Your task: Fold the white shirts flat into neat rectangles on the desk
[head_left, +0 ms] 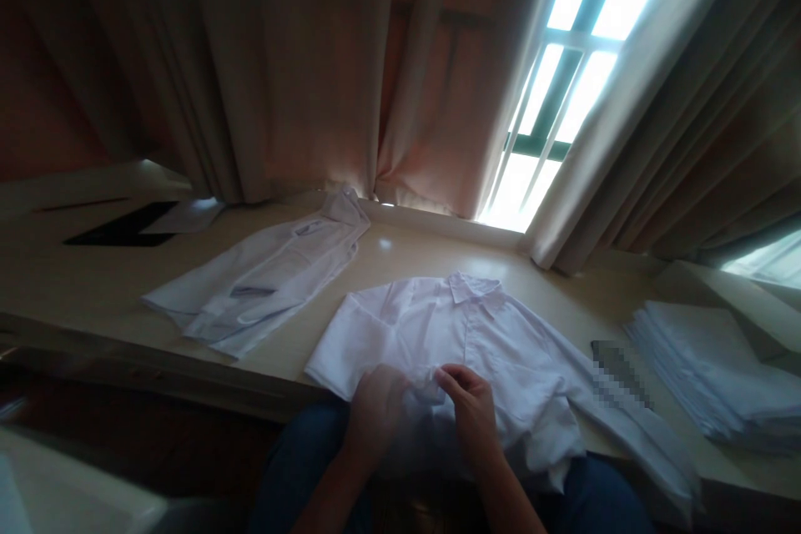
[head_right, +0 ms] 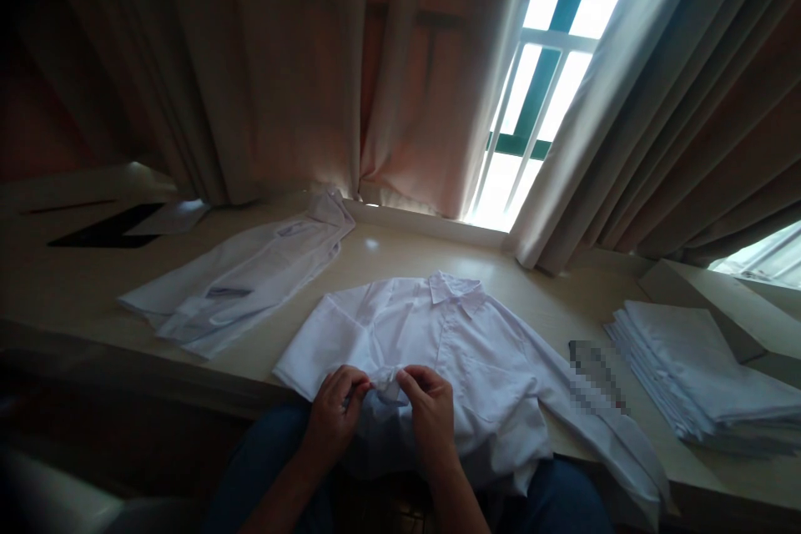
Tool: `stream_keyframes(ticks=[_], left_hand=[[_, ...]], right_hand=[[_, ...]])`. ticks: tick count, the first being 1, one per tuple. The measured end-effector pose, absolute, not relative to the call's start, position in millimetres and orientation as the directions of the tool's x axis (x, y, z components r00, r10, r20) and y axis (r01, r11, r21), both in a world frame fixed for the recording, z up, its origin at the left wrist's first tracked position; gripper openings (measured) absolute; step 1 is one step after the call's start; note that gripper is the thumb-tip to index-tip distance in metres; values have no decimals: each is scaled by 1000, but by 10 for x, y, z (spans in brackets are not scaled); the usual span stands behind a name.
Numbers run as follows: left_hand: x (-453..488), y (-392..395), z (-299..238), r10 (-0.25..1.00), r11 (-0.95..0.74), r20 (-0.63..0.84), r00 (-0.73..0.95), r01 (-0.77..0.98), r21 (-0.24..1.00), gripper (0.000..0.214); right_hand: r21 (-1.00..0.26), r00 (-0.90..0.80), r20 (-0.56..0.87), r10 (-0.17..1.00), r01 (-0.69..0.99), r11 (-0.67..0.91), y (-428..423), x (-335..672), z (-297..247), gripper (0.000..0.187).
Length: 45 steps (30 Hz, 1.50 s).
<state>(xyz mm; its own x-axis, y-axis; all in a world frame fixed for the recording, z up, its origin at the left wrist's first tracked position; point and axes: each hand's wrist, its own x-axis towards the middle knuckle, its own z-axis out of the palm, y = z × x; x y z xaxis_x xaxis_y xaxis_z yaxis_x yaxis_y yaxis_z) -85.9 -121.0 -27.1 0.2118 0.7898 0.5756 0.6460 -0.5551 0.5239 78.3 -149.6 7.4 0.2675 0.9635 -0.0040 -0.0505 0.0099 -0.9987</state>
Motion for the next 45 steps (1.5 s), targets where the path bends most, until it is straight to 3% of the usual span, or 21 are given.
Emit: stream_keyframes(ticks=[11,14,17,23,27,34,40,45], left_hand=[[-836,-1232,-339,787,-556,578,218,657,509,23],[-838,-1237,-330,796,-545,566,214,660,517,24],[-843,-1251,-317,809,-528,553,198,659,536,24],[-844,-1289,-282,798,-538,568,203,664,518,18],[-831,-1298,-251,754,-594,594,279,677,436,16],[-917,-1279,-235,669,-632,694,267,696,342,15],[-1113,-1232,-392,616,-620,768,176,709,336,19],[-1168,-1237,-384,595,-618,779,200,732,285,25]], right_hand=[[-997,242,-30,970,-72,-13,-1508,669,124,27],[-996,327,-42,944,-87,-14,-1541,667,107,27],[-997,309,-29,951,-81,-4,-1571,692,86,29],[-997,304,-50,951,33,-63,-1537,804,82,49],[-983,312,-3,950,173,-59,-1520,811,158,41],[-988,116,-128,985,-99,-117,-1518,907,271,36],[-985,251,-91,964,-166,-50,-1463,910,277,52],[-994,172,-4,985,-112,16,-1504,859,303,43]])
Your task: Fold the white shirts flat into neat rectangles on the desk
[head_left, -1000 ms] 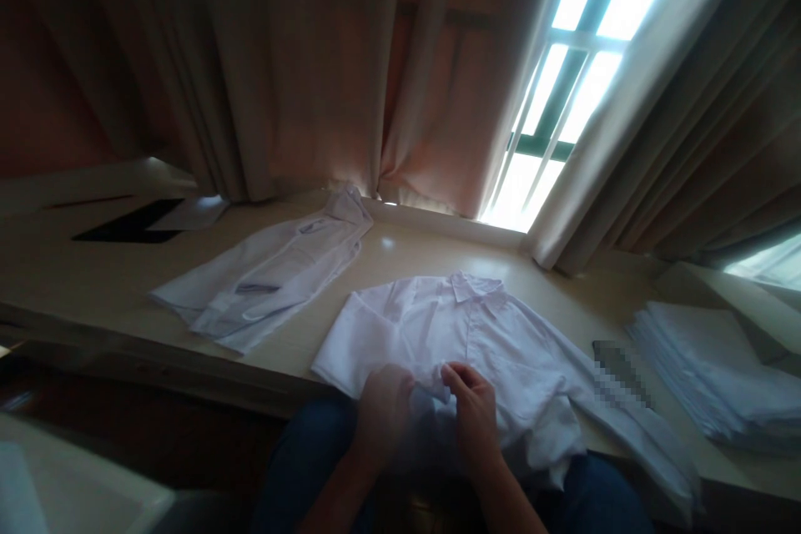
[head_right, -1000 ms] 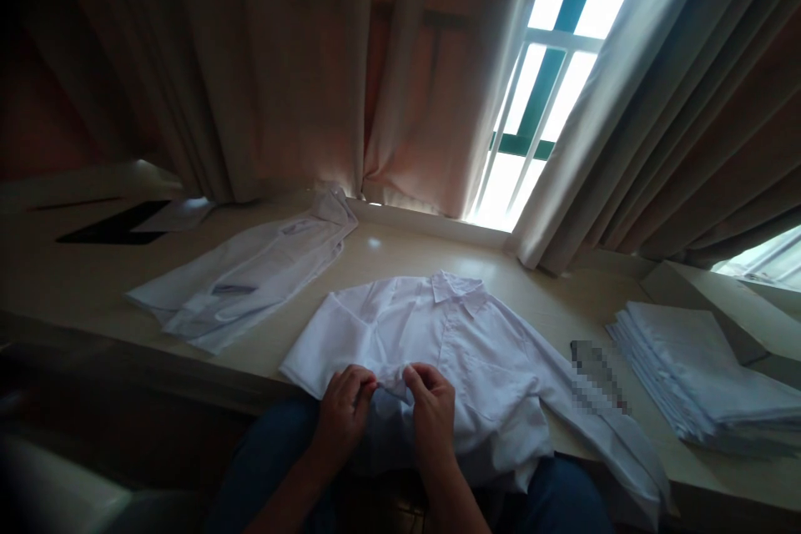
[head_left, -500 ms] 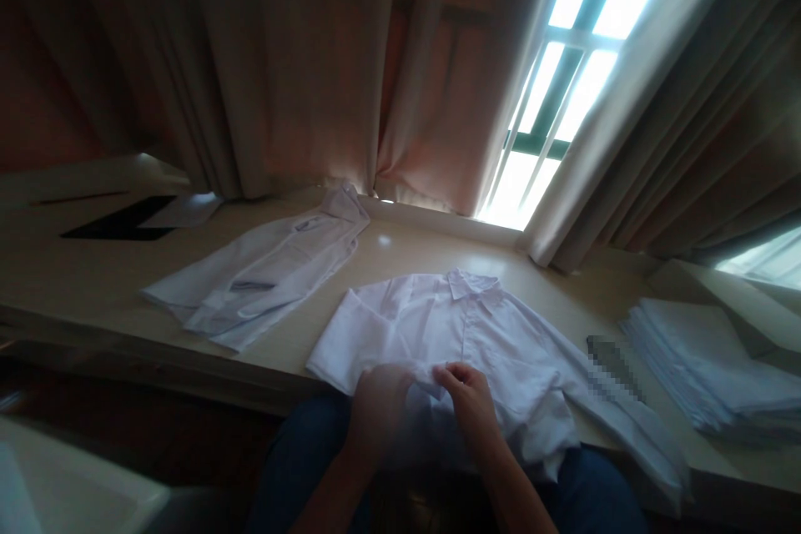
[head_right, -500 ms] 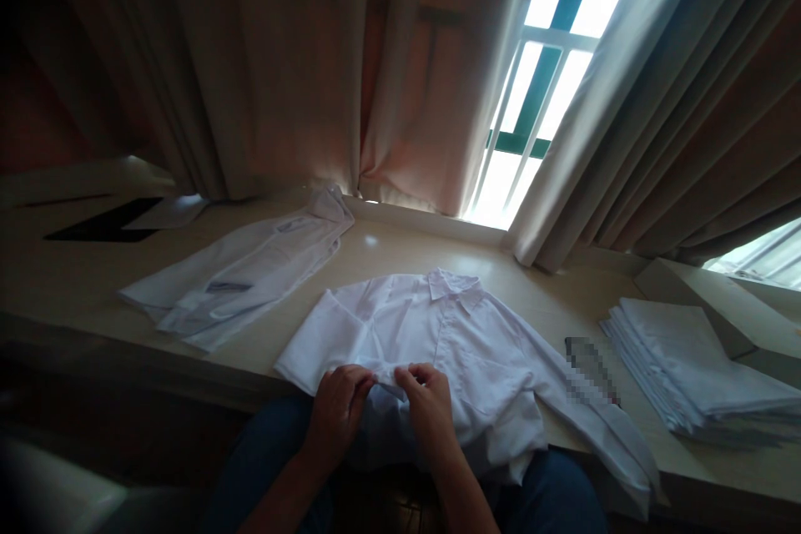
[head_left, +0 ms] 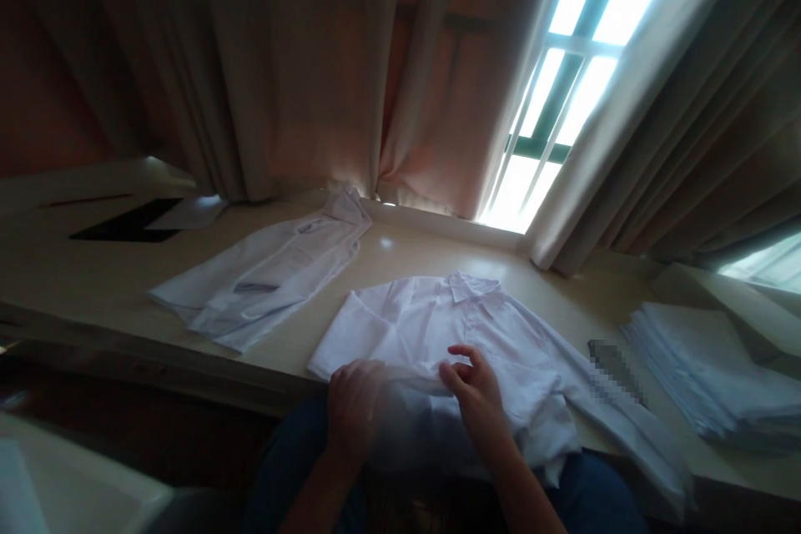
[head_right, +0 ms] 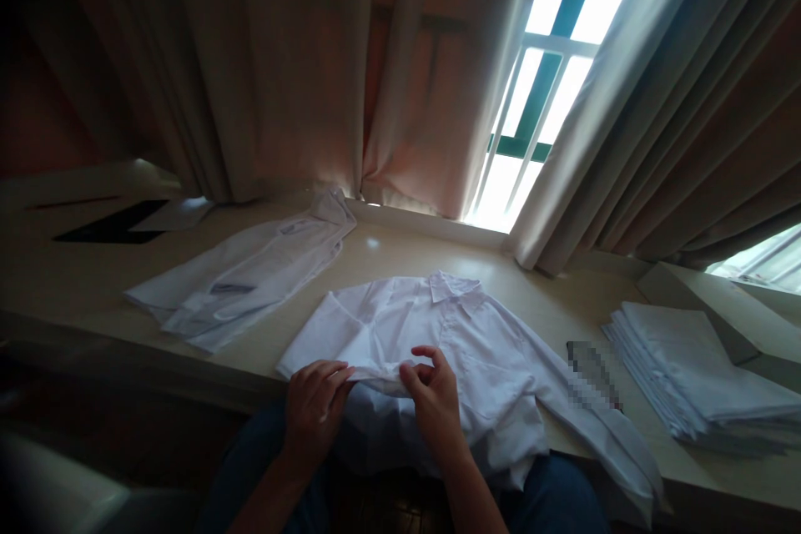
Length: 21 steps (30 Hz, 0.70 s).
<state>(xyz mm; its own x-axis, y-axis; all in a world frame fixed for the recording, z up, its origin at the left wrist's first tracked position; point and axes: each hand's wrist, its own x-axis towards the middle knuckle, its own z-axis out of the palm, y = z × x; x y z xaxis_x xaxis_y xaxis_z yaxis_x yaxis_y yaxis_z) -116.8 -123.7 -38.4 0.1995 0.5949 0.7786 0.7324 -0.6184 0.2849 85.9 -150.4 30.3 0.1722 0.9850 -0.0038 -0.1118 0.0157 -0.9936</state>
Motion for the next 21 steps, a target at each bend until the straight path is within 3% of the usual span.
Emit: stream_keyframes(ticks=[7,12,15,18,21], left_hand=[[-1153,-1261,-365,596,-644,766,242,714,275,31],[-1143,-1265,-363,616,-631,750,243,722,284,33],[-1156,-1275,-366,618,-642,743,256,710,290,33],[-1190,-1279,-359,605,-653,758,244,697,296,29],[-1216,-1284,-283,597,-640,765,243,719,271,29]], right_hand=[[-991,96,73,993,122,61,-1603,968,391,41],[-963,-31,35,999,266,41,-1688,884,359,72],[-988,-32,-42,999,147,-37,-1692,776,263,68],[-989,51,-135,990,-73,-131,-1672,717,202,41],[-985,173,-119,978,-141,-95,-1640,711,245,24]])
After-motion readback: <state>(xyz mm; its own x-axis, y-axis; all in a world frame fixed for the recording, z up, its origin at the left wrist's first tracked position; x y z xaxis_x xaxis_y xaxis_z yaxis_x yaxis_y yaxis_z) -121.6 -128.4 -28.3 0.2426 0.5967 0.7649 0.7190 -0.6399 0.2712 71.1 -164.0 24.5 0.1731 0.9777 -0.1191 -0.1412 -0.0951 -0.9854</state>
